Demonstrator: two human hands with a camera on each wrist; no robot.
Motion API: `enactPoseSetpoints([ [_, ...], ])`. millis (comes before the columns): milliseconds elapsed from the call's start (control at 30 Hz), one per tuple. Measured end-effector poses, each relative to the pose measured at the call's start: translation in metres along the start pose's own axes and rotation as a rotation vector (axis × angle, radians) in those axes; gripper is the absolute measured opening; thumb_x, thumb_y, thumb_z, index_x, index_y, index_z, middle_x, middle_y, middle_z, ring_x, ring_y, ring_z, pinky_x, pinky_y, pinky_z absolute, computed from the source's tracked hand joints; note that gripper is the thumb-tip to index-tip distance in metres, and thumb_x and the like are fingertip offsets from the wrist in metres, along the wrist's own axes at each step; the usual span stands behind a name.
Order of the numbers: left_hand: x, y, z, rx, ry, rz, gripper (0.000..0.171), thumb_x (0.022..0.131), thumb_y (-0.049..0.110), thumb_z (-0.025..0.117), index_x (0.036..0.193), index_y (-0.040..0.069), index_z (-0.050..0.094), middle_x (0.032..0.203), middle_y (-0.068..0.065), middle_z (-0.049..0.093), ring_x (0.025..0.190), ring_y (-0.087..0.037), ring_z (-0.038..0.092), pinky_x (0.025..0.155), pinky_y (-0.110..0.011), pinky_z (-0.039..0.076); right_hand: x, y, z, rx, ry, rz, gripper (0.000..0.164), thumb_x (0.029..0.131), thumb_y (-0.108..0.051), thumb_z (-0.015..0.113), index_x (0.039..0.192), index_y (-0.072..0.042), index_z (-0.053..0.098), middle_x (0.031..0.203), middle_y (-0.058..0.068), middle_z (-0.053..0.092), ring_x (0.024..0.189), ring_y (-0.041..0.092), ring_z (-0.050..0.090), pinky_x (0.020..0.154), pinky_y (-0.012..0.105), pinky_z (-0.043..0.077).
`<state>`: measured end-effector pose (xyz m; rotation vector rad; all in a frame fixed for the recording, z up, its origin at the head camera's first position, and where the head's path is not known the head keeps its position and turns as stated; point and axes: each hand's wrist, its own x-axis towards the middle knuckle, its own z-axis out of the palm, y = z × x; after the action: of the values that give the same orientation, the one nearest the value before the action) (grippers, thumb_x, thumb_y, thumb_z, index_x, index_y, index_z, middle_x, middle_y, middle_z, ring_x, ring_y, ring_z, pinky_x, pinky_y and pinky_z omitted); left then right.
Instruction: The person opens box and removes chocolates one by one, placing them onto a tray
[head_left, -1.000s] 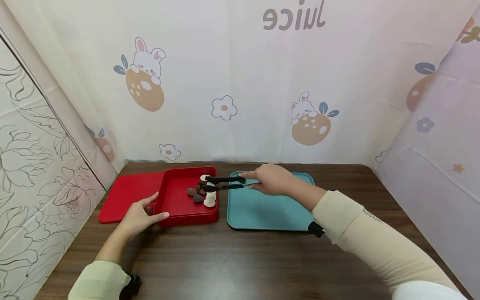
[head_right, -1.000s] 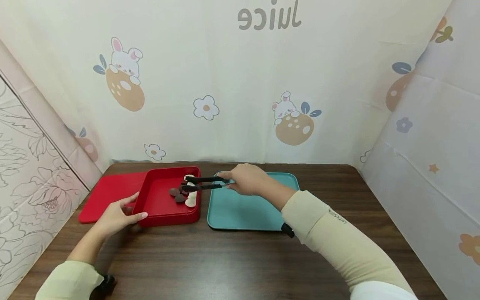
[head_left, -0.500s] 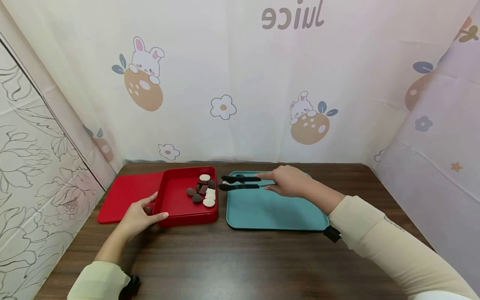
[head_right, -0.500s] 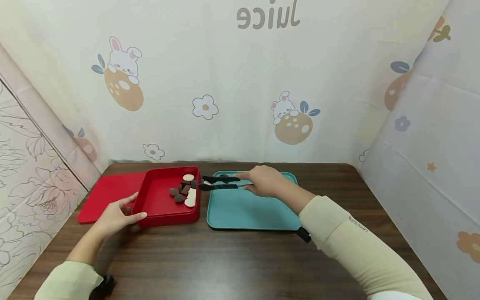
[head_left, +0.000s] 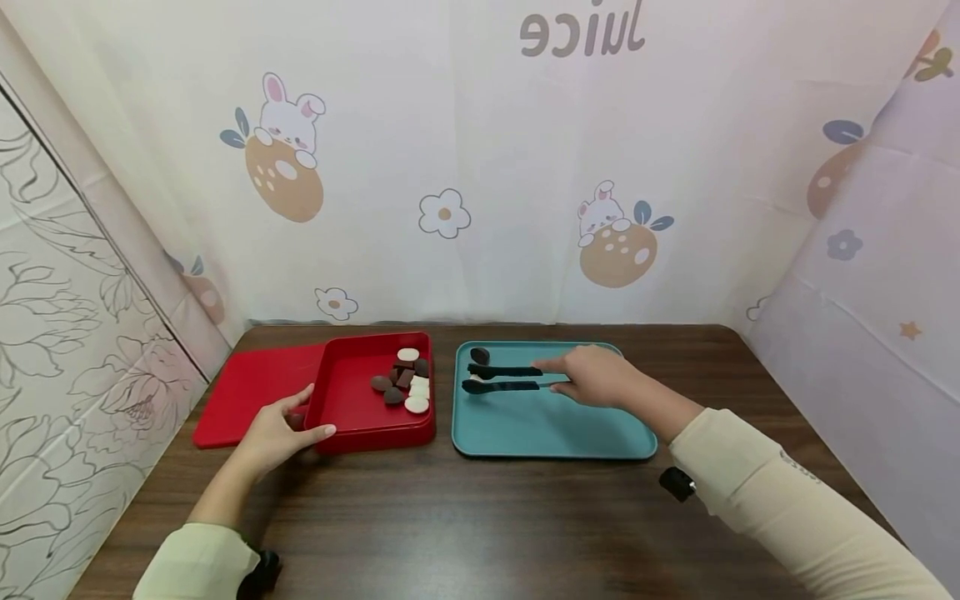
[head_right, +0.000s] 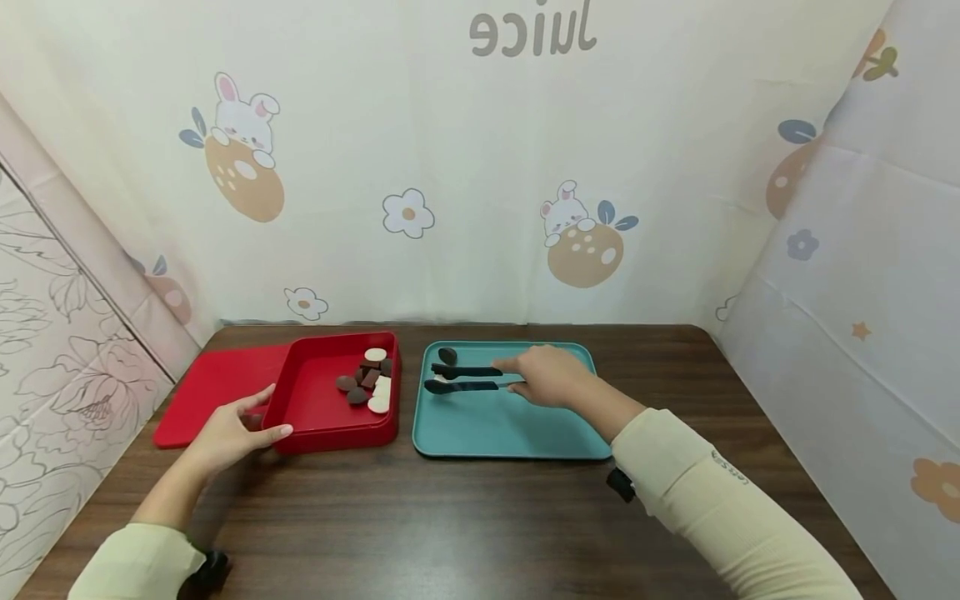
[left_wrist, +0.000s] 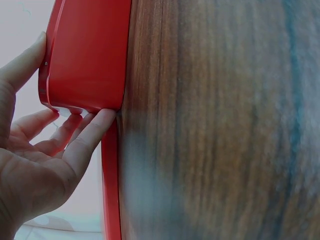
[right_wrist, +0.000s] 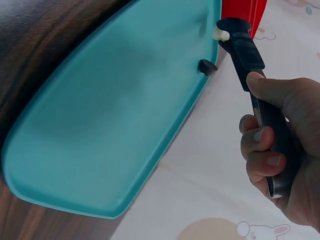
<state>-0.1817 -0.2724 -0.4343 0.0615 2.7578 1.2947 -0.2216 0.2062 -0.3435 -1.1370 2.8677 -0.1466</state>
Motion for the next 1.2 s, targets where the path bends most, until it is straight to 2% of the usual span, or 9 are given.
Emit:
enactPoseSetpoints([
  [367,0.0009,0.0004,-0.0008,0.001,-0.005,-0.011,0.096,0.080,0.045,0.079,0.152,0.003,0.030,0.131,-0.031,0.053,0.113,-0.040,0.055,0.079,-0.041,0.057,0.0002,0.0076,0.0053,-0.001,-0.024,0.023,0.045,0.091,-0.019,0.071,0.132,-0.005,0.061,0.085,0.005,0.073,0.056,0.004,0.056,0.051,0.024,0.047],
  [600,0.0011,0.0001,-0.0008,-0.003,-0.007,-0.009,0.096,0.080,0.045,0.079,0.152,0.003,0.030,0.132,-0.031,0.052,0.113,-0.040,0.054,0.079,-0.042,0.057,0.0033,0.0075,0.0054,0.007,-0.054,0.029,0.047,0.092,-0.020,0.070,0.135,-0.005,0.059,0.076,0.002,0.068,0.045,0.003,0.046,0.047,0.024,0.040],
  [700,0.0010,-0.0001,-0.0007,0.002,-0.007,-0.011,0.096,0.080,0.045,0.078,0.152,0.003,0.030,0.132,-0.031,0.052,0.114,-0.040,0.054,0.080,-0.042,0.057,0.0048,0.0073,0.0056,0.016,-0.068,0.036,0.048,0.092,-0.021,0.070,0.135,-0.005,0.058,0.088,0.006,0.072,0.048,0.005,0.051,0.049,0.025,0.043],
  [800,0.0010,-0.0004,-0.0004,0.000,-0.008,-0.012,0.097,0.080,0.045,0.079,0.152,0.003,0.030,0.131,-0.031,0.053,0.113,-0.040,0.054,0.079,-0.042,0.057,0.0055,0.0079,0.0059,0.014,-0.068,0.042,0.048,0.091,-0.022,0.071,0.135,-0.006,0.058,0.108,0.011,0.071,0.058,0.008,0.060,0.056,0.027,0.051],
  [933,0.0010,-0.0004,-0.0001,-0.004,-0.006,-0.016,0.097,0.080,0.045,0.079,0.152,0.003,0.030,0.130,-0.030,0.053,0.113,-0.040,0.054,0.079,-0.041,0.057,0.0050,0.0086,0.0059,0.011,-0.054,0.040,0.049,0.090,-0.022,0.072,0.134,-0.006,0.059,0.117,0.013,0.068,0.071,0.012,0.067,0.066,0.033,0.057],
  [1033,0.0007,0.0000,-0.0004,-0.004,-0.006,-0.016,0.096,0.080,0.044,0.079,0.152,0.003,0.030,0.130,-0.030,0.053,0.113,-0.040,0.054,0.079,-0.041,0.057,0.0041,0.0088,0.0052,0.010,-0.040,0.043,0.049,0.090,-0.023,0.072,0.134,-0.007,0.060,0.115,0.012,0.069,0.074,0.012,0.067,0.068,0.034,0.057],
  [1133,0.0004,0.0002,-0.0005,-0.003,-0.005,-0.015,0.096,0.080,0.043,0.079,0.152,0.003,0.030,0.130,-0.030,0.053,0.113,-0.040,0.054,0.078,-0.040,0.057,0.0034,0.0085,0.0037,0.005,-0.037,0.052,0.051,0.090,-0.026,0.072,0.135,-0.008,0.059,0.091,0.007,0.073,0.064,0.008,0.063,0.065,0.032,0.056],
  [1200,0.0000,0.0003,-0.0002,0.001,-0.006,-0.008,0.095,0.081,0.043,0.079,0.152,0.002,0.030,0.130,-0.031,0.053,0.112,-0.040,0.055,0.078,-0.040,0.057,0.0029,0.0079,0.0026,0.010,-0.029,0.055,0.051,0.090,-0.027,0.072,0.136,-0.009,0.059,0.079,0.002,0.070,0.056,0.005,0.056,0.061,0.029,0.054],
])
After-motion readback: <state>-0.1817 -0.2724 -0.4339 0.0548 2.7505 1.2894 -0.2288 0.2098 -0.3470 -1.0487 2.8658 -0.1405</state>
